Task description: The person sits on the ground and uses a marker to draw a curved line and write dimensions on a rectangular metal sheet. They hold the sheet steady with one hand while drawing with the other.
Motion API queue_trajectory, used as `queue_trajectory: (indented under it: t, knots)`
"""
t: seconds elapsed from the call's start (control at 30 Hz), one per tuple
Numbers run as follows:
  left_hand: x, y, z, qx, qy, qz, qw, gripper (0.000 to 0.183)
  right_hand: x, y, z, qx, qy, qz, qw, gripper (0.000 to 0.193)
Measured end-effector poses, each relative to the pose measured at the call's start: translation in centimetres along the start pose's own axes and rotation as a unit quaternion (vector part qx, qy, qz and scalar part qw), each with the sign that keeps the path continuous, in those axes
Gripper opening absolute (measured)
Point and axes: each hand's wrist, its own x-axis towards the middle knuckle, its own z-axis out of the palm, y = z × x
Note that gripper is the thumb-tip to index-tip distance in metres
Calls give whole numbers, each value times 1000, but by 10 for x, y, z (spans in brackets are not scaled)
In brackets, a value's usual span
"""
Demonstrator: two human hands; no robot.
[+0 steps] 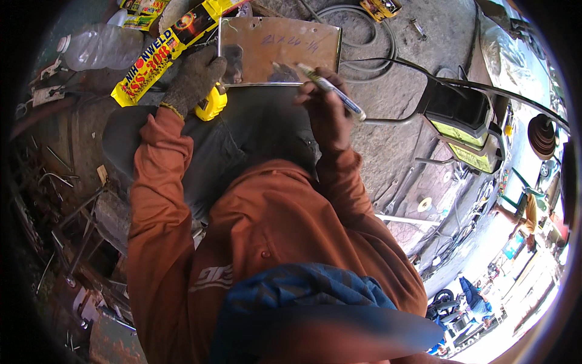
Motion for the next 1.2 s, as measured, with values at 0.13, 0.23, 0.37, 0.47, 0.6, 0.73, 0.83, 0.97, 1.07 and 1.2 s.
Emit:
queue_trajectory:
  t: [0.13, 0.23, 0.37, 0.47, 0.6, 0.73, 0.83, 0.97, 1.07, 1.2]
  knots:
    - [-6, 13, -1, -20, -21, -41, 999, 24, 9, 28, 7, -223, 95, -16, 970, 31]
    - [-8, 18, -1, -17, -11, -23, 1000, 24, 23, 42, 6, -377, 57, -166, 909, 27]
    - [-8, 15, -2, 36, 16, 21, 999, 25, 34, 57, -4, -440, 20, -237, 866, 27]
    - [-7, 9, -3, 2, -3, -21, 1000, 26, 34, 65, -10, -419, 31, -171, 891, 27]
    - [-3, 4, -2, -12, -7, -17, 1000, 25, 34, 65, -11, -385, 37, -126, 913, 25]
    - [-2, 7, -1, 29, -2, 21, 999, 25, 32, 56, -13, -490, 45, -217, 843, 27]
    - [-5, 13, 0, -45, -17, -30, 998, 23, 25, 51, -18, -492, 94, -244, 831, 30]
    - [-3, 16, 0, 24, 1, 22, 999, 19, 19, 45, -25, -486, 118, -228, 836, 31]
    - [-1, 12, 2, -15, -16, 7, 1000, 19, 21, 41, -26, -506, 97, -270, 813, 30]
    - [0, 5, 1, 33, 9, 41, 999, 22, 23, 39, -24, -534, 85, -275, 795, 27]
